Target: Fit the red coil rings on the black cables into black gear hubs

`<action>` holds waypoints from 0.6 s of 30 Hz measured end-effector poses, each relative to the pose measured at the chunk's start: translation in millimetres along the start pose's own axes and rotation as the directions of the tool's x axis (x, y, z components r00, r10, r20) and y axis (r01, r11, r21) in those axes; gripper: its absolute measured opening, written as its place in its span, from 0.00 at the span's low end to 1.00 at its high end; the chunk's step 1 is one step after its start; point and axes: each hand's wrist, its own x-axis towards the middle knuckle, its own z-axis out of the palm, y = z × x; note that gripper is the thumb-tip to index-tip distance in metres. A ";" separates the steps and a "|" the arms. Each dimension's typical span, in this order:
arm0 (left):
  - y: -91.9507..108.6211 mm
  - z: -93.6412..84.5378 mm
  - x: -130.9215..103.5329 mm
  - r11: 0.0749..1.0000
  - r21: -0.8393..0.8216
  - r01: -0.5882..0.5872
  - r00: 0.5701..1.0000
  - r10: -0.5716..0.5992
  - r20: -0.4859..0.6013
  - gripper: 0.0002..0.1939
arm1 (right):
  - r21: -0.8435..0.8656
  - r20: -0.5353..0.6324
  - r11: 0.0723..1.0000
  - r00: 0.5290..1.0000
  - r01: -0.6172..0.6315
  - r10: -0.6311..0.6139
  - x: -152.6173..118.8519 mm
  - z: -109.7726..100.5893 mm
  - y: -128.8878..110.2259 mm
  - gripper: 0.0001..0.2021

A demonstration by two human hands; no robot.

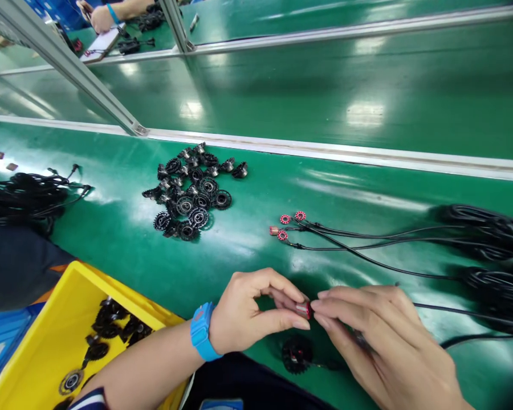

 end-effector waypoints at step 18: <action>-8.2 3.8 -0.9 0.751 -0.590 0.297 0.953 -0.277 0.126 0.11 | 0.067 0.028 0.998 1.000 -0.015 0.013 3.3 -0.1 -3.9 0.07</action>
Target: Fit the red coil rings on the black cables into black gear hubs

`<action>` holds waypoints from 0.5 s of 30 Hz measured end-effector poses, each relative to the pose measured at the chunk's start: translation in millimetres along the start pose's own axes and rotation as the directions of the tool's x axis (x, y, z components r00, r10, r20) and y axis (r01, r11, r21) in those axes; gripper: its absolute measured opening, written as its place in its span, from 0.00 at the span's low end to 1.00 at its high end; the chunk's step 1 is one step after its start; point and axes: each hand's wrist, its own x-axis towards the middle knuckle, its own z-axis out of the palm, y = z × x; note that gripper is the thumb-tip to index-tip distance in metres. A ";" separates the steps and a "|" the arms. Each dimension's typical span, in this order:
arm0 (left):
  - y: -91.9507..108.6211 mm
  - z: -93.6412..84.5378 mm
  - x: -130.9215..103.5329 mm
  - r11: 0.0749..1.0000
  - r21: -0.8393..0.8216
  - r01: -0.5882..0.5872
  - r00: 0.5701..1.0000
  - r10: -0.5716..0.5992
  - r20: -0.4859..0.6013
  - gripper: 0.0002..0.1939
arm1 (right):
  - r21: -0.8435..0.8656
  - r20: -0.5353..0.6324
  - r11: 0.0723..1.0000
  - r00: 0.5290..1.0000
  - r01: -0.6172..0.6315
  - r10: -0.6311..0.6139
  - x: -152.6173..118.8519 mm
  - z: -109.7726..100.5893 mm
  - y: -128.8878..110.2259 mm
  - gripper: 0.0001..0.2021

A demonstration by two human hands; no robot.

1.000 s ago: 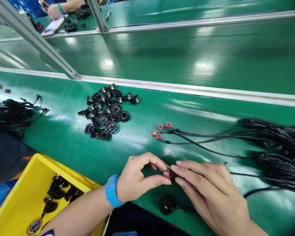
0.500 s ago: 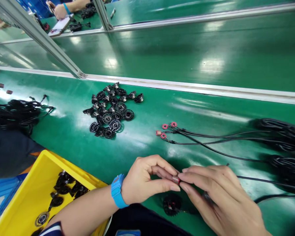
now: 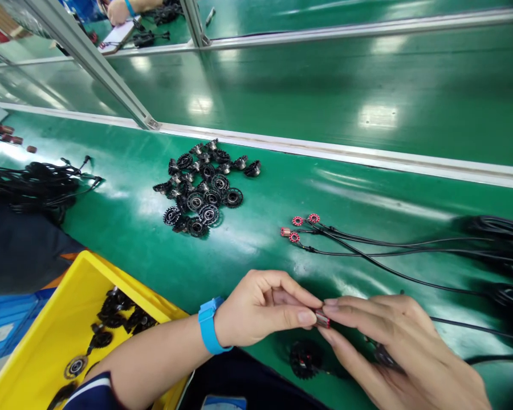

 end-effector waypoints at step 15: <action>0.5 0.6 0.1 0.998 -0.040 0.056 0.998 -0.056 -0.008 0.13 | 0.040 0.043 0.999 0.999 -0.014 0.012 -0.8 -5.5 3.7 0.07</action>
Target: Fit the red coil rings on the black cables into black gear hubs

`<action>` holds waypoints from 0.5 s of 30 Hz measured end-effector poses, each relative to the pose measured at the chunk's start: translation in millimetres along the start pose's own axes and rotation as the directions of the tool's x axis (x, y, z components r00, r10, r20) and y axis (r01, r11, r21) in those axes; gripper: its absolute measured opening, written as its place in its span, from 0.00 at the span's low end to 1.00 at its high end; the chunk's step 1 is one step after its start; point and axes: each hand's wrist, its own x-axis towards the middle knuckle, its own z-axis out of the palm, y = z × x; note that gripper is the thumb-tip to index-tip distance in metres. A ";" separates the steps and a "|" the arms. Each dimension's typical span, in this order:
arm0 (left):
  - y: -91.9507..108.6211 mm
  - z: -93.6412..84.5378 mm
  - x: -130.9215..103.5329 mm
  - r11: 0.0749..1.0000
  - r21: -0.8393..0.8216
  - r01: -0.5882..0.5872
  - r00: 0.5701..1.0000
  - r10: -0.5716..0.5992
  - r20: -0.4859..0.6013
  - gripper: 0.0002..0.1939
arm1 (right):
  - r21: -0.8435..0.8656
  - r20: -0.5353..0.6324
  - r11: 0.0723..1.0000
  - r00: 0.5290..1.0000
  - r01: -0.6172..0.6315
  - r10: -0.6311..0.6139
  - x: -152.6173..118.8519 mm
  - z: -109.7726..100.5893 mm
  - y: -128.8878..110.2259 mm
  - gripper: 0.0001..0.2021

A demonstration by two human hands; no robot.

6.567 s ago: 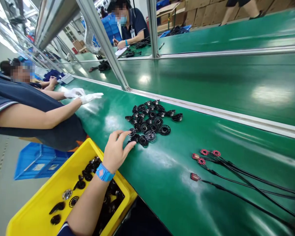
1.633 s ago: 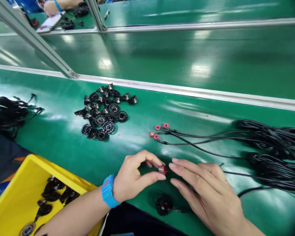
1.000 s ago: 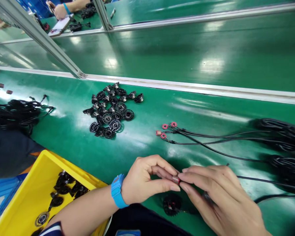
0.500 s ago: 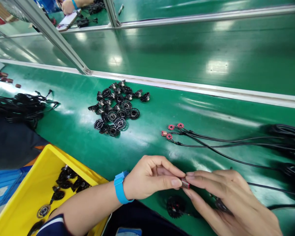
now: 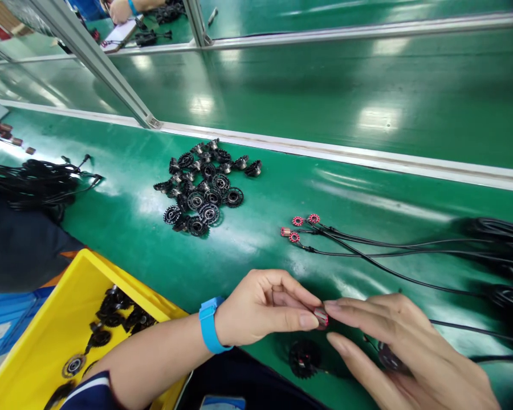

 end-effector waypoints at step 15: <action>-1.0 2.5 0.7 0.998 -0.059 -0.033 0.999 0.034 0.001 0.13 | -0.062 -0.044 0.995 0.996 -0.076 0.073 -6.1 6.3 -0.7 0.06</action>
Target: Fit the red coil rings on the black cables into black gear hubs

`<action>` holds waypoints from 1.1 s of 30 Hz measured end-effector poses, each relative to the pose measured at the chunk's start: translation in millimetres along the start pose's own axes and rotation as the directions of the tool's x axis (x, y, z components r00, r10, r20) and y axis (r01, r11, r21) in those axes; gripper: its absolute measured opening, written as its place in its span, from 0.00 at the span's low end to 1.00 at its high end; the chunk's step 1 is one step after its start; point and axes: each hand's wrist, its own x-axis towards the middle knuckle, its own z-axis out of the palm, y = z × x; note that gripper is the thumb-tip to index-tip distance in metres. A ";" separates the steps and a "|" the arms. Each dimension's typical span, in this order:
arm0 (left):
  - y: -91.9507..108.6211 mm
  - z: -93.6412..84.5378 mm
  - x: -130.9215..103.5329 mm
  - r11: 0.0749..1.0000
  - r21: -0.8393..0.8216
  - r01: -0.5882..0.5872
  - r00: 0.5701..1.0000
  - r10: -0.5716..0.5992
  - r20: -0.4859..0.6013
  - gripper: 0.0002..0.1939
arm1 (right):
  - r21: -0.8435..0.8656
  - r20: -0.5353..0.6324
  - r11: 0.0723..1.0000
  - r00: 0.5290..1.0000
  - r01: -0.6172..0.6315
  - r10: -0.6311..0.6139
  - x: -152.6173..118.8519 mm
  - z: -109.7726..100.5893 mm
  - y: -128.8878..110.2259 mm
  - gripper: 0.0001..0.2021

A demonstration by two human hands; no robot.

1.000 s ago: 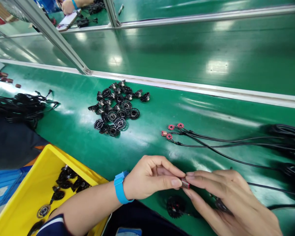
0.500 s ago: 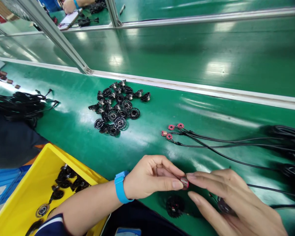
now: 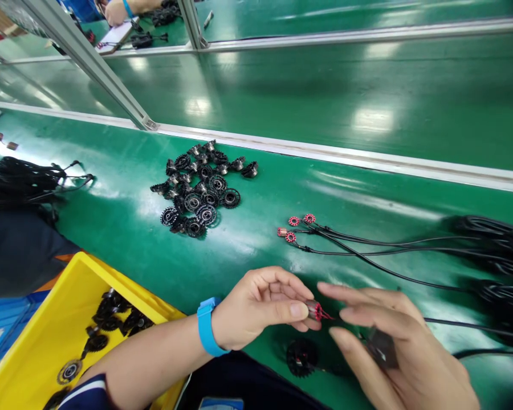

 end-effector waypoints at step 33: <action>69.7 -61.5 -25.6 -0.528 0.733 0.430 0.620 0.762 0.186 0.19 | 0.840 0.025 0.421 0.800 -0.341 0.599 0.5 -33.9 25.6 0.15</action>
